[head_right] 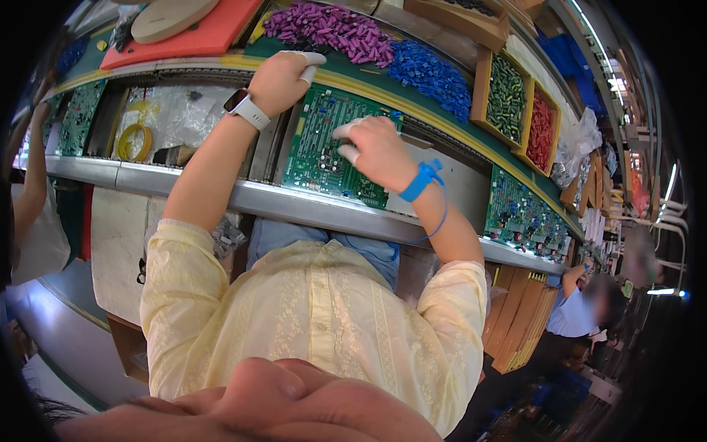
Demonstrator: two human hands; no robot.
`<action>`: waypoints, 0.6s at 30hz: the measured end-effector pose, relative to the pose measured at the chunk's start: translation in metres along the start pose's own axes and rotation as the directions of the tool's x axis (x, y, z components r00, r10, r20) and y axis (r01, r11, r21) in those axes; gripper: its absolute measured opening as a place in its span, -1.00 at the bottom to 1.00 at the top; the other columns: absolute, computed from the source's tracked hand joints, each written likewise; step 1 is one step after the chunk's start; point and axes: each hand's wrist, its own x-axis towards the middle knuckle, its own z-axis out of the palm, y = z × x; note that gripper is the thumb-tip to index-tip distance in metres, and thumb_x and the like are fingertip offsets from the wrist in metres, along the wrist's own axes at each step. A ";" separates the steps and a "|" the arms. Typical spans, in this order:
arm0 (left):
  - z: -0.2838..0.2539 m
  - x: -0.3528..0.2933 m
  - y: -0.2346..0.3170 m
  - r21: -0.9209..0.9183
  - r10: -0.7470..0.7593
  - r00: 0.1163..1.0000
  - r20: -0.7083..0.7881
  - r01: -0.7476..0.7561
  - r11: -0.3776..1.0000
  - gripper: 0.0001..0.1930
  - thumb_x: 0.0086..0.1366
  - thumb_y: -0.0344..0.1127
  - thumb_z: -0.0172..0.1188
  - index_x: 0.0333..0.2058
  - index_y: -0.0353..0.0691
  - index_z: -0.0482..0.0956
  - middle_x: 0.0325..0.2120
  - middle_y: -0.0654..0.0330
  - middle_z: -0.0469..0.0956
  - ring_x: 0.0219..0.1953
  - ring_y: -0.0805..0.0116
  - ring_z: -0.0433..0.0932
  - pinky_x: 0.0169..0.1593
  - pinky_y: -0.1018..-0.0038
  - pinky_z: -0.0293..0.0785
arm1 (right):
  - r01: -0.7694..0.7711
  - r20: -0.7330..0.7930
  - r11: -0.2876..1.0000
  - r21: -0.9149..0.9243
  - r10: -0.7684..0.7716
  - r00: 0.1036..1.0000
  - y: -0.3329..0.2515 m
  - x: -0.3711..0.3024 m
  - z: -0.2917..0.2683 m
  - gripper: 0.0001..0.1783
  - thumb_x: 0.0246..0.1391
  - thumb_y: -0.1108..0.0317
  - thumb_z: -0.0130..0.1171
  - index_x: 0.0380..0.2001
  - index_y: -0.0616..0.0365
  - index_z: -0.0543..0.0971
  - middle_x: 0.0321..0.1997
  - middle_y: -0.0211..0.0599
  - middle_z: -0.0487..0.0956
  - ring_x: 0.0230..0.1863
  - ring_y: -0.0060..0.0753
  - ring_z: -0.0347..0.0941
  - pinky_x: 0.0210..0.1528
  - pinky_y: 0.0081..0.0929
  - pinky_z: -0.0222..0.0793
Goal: Placing electronic components onto a printed circuit board on an assembly line.
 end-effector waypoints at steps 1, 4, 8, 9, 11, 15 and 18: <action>-0.001 0.001 -0.003 0.004 -0.031 0.997 -0.073 0.031 1.000 -0.77 0.11 -0.40 0.02 -0.26 -0.18 0.57 -0.35 0.03 0.56 -0.23 0.07 0.49 -0.11 0.28 0.40 | -0.005 -0.058 1.000 -0.008 0.004 0.998 0.009 -0.005 -0.008 -0.81 -0.18 0.43 0.19 -0.37 0.10 0.54 -0.39 -0.23 0.53 -0.30 -0.15 0.41 -0.20 -0.29 0.27; -0.004 0.005 -0.011 0.066 -0.052 0.982 -0.184 0.065 0.996 -0.81 0.09 -0.39 0.08 -0.30 -0.19 0.58 -0.35 0.05 0.55 -0.22 0.08 0.49 -0.12 0.30 0.40 | -0.132 -0.164 0.988 -0.075 0.119 0.979 0.052 -0.034 -0.029 -0.82 -0.17 0.46 0.17 -0.38 0.15 0.54 -0.38 -0.19 0.54 -0.32 -0.08 0.43 -0.25 -0.29 0.32; 0.002 0.007 -0.028 0.188 -0.098 0.975 -0.201 0.136 0.973 -0.81 0.06 -0.35 0.09 -0.33 -0.15 0.60 -0.39 0.06 0.57 -0.27 0.09 0.51 -0.15 0.26 0.41 | -0.343 -0.367 0.930 -0.134 0.275 0.889 0.118 -0.085 -0.065 -0.84 -0.13 0.42 0.11 -0.39 0.11 0.57 -0.36 -0.14 0.56 -0.28 -0.07 0.47 -0.19 -0.26 0.39; 0.004 0.011 -0.030 0.234 -0.077 0.979 -0.190 0.121 0.965 -0.82 0.07 -0.33 0.10 -0.34 -0.14 0.61 -0.40 0.08 0.56 -0.28 0.10 0.51 -0.16 0.27 0.42 | -0.428 -0.416 0.894 -0.132 0.342 0.843 0.137 -0.100 -0.079 -0.84 -0.10 0.41 0.09 -0.38 0.10 0.58 -0.34 -0.14 0.56 -0.27 -0.07 0.48 -0.18 -0.26 0.39; 0.009 0.021 -0.026 0.301 -0.047 0.993 -0.112 0.079 0.950 -0.82 0.07 -0.32 0.10 -0.34 -0.14 0.61 -0.40 0.08 0.55 -0.29 0.11 0.50 -0.18 0.27 0.42 | -0.584 -0.510 0.798 -0.149 0.445 0.737 0.189 -0.130 -0.105 -0.82 -0.04 0.35 0.06 -0.35 0.07 0.58 -0.30 -0.12 0.56 -0.23 -0.06 0.48 -0.16 -0.25 0.39; 0.028 0.047 -0.021 0.508 -0.029 0.997 0.066 -0.009 0.861 -0.84 0.06 -0.27 0.12 -0.39 -0.14 0.57 -0.42 0.10 0.52 -0.30 0.11 0.50 -0.22 0.26 0.42 | -0.892 -0.546 0.426 -0.153 0.716 0.435 0.275 -0.198 -0.163 -0.77 -0.01 0.27 0.00 -0.29 0.01 0.58 -0.24 -0.08 0.55 -0.14 -0.04 0.46 -0.10 -0.22 0.37; 0.026 0.058 -0.009 0.596 -0.141 0.975 0.173 0.011 0.803 -0.85 0.04 -0.29 0.16 -0.39 -0.15 0.54 -0.38 0.09 0.49 -0.27 0.09 0.49 -0.21 0.23 0.42 | -0.940 -0.448 0.301 -0.163 0.826 0.342 0.336 -0.242 -0.168 -0.72 -0.07 0.26 0.01 -0.26 -0.03 0.58 -0.19 -0.04 0.53 -0.09 0.00 0.44 -0.02 -0.19 0.33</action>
